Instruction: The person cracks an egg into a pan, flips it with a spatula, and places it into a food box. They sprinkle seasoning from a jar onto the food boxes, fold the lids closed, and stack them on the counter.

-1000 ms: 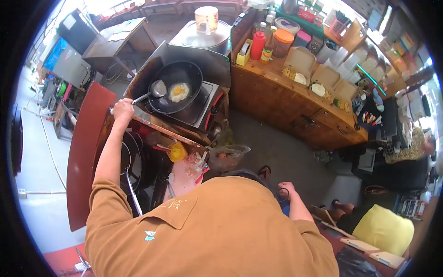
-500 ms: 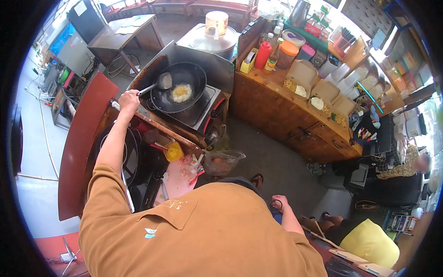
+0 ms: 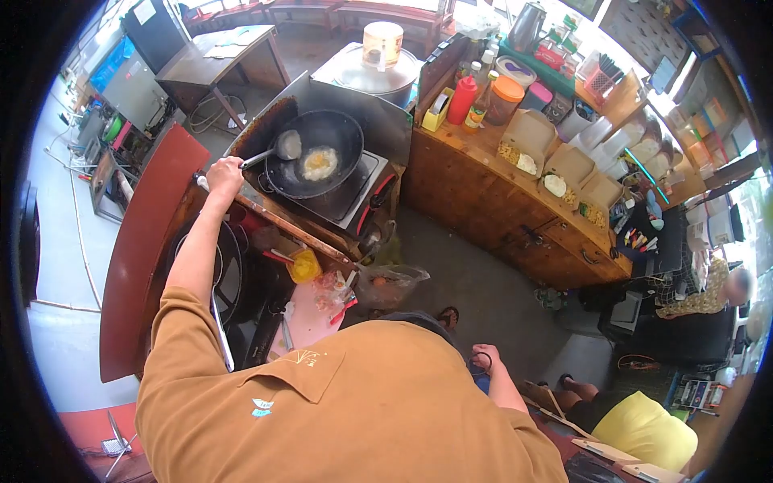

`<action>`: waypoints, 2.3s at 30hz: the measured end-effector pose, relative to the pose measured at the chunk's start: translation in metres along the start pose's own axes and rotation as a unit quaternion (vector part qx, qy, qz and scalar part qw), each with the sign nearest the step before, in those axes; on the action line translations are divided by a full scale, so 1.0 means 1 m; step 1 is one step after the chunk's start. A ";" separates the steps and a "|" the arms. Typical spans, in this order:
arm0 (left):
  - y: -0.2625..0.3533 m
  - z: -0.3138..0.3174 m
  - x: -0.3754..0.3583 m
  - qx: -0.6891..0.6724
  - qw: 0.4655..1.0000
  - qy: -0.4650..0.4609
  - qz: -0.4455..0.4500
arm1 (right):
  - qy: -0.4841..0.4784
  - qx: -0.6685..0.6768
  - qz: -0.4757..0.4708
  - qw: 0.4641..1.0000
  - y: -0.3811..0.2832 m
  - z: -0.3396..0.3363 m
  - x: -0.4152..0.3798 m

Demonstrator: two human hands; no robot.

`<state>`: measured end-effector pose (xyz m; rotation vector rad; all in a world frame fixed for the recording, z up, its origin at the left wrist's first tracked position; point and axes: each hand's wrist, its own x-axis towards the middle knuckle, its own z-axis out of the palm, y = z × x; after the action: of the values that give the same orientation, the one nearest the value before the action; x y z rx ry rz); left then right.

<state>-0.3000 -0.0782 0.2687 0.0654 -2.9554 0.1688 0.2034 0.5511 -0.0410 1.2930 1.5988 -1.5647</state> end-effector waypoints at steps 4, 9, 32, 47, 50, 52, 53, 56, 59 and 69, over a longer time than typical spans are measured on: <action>-0.008 0.015 0.003 -0.007 0.998 0.046 0.037 | -0.002 0.001 -0.006 1.000 -0.003 0.000 0.004; -0.012 0.005 0.002 0.002 0.997 0.039 0.062 | 0.022 -0.074 -0.049 0.996 0.000 0.003 0.001; 0.045 -0.001 -0.029 0.013 0.999 0.016 -0.029 | -0.094 -0.113 -0.020 0.989 -0.125 -0.064 0.098; 0.150 -0.101 -0.036 0.089 0.960 -0.135 -0.229 | -0.161 -0.474 -0.406 0.764 -0.373 0.056 0.235; 0.172 -0.110 -0.020 0.081 0.951 -0.225 -0.194 | -0.218 -0.418 -0.402 0.785 -0.394 0.116 0.224; 0.186 -0.110 0.001 0.086 0.929 -0.336 -0.125 | -0.269 -0.403 -0.386 0.785 -0.397 0.142 0.217; 0.195 -0.113 0.010 0.099 0.918 -0.373 -0.093 | -0.274 -0.406 -0.387 0.781 -0.397 0.148 0.214; 0.177 -0.073 0.034 0.075 0.903 -0.422 -0.013 | -0.310 -0.413 -0.352 0.781 -0.385 0.144 0.212; 0.224 -0.085 0.041 0.159 0.859 -0.478 0.093 | -0.316 -0.454 -0.277 0.786 -0.368 0.113 0.228; 0.291 -0.112 0.056 0.056 0.936 -0.320 -0.137 | -0.232 -0.493 -0.269 0.794 -0.296 -0.046 0.322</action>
<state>-0.3510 0.2219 0.3569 0.6659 -3.5216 0.3288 -0.1747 0.7176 -0.1925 -0.1213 2.0514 -0.8829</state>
